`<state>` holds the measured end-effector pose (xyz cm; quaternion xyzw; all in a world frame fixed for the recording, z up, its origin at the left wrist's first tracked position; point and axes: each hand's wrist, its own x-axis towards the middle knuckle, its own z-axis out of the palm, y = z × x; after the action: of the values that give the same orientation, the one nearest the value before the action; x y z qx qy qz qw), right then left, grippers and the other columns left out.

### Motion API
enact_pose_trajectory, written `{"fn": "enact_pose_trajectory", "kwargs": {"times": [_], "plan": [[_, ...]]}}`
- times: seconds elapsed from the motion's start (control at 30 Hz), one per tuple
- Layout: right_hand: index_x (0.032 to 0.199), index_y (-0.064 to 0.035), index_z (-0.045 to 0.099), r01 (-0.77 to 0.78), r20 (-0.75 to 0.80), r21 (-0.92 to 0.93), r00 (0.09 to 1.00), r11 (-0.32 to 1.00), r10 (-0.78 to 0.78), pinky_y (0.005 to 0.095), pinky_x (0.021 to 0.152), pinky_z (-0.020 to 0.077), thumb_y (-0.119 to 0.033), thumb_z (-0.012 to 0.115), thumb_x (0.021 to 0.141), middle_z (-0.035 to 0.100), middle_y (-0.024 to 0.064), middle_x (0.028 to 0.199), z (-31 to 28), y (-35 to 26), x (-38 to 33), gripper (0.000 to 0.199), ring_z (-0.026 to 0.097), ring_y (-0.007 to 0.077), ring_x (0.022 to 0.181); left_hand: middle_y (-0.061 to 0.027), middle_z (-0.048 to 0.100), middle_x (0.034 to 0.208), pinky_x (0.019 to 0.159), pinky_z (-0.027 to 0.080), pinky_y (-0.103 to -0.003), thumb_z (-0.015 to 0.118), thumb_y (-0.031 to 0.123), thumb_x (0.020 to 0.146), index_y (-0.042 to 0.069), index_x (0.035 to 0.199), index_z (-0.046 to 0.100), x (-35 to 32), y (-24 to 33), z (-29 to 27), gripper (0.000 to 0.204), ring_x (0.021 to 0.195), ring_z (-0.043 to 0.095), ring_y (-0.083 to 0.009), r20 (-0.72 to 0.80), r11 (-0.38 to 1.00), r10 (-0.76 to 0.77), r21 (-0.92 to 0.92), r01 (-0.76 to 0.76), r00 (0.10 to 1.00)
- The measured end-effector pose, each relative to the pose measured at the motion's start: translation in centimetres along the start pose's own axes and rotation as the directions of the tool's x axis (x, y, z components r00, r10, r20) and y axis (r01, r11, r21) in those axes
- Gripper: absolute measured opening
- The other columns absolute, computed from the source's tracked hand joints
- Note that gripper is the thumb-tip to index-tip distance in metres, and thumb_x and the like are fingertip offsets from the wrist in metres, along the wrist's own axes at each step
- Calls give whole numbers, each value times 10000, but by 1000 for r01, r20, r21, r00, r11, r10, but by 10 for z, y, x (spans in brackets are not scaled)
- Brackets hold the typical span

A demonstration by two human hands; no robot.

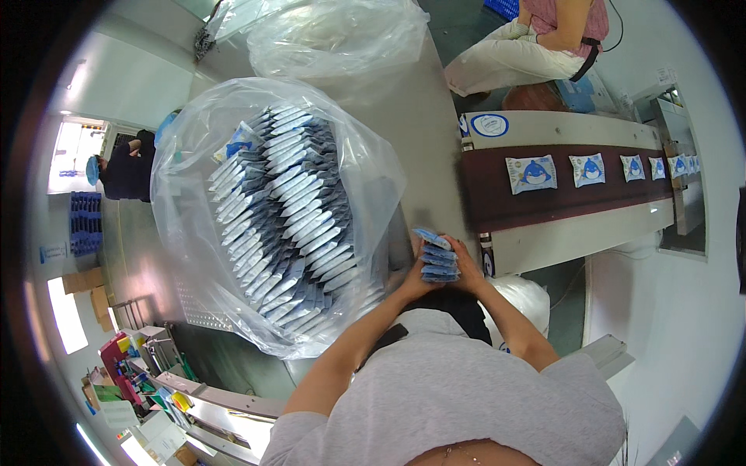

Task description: The person picks up several small blue and white pouches from a large plastic bag on a metal table and places them onto a conveyor belt. Later, the person helps clear the table and opens a large clear plastic bag to begin packing large stacks of the pouches into it.

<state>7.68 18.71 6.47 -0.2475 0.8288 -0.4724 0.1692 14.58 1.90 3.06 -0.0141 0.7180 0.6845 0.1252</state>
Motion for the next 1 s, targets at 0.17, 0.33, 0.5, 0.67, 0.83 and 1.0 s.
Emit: {"fn": "enact_pose_trajectory", "kwargs": {"times": [0.17, 0.33, 0.5, 0.67, 0.83, 1.0], "plan": [[1347, -67, 316, -99, 61, 174, 994, 980, 90, 409, 1032, 342, -204, 848, 520, 445, 161, 1318, 9, -5, 0, 993, 446, 320, 1203, -181, 387, 1383, 1021, 358, -354, 814, 226, 659, 48, 1433, 164, 5, 14, -22, 1025, 1242, 424, -263, 249, 934, -350, 21, 357, 903], [1169, -44, 556, -298, 10, 212, 953, 931, 303, 384, 1006, 375, -247, 864, 564, 558, 113, 1206, -32, -45, 9, 708, 506, 247, 1143, -172, 332, 1423, 1040, 345, -365, 762, 193, 721, 23, 1401, 279, -30, 193, -62, 851, 1296, 357, -322, -147, 962, -20, 265, 59, 989], [1193, -83, 560, -334, 251, 731, 943, 595, 221, 382, 992, 389, -278, 847, 595, 554, 84, 1230, -65, -77, 72, 691, 510, 196, 1141, -173, 415, 1327, 1035, 295, -442, 747, 112, 686, 67, 1290, 449, -9, 339, -254, 676, 1244, 382, -356, -242, 428, 630, 901, -71, 738], [1270, -65, 479, -43, 299, 557, 942, 830, -151, 327, 891, 453, -139, 860, 541, 576, 51, 1165, 5, -141, 208, 826, 545, 159, 1041, -170, 522, 1200, 923, 419, -397, 683, 220, 727, 57, 1112, 569, 59, 343, -428, 433, 1112, 502, -315, -89, -125, 592, 972, 200, 801], [1259, -55, 483, -129, 221, 747, 973, 652, -60, 297, 850, 461, -47, 860, 510, 602, 29, 1054, 47, -190, 263, 839, 559, 146, 958, -158, 621, 846, 704, 500, -433, 594, 232, 780, 43, 823, 627, 91, 272, -409, 197, 825, 621, -303, -48, 23, 19, 999, 48, 999], [1225, -48, 501, -193, 304, 595, 953, 780, 5, 328, 876, 456, -45, 848, 541, 609, 44, 1060, 56, -215, 288, 767, 561, 174, 1000, -166, 631, 1010, 772, 486, -437, 501, 228, 833, 47, 879, 652, 94, 229, -466, 239, 934, 600, -324, -328, 138, 179, 942, 306, 928]]}}
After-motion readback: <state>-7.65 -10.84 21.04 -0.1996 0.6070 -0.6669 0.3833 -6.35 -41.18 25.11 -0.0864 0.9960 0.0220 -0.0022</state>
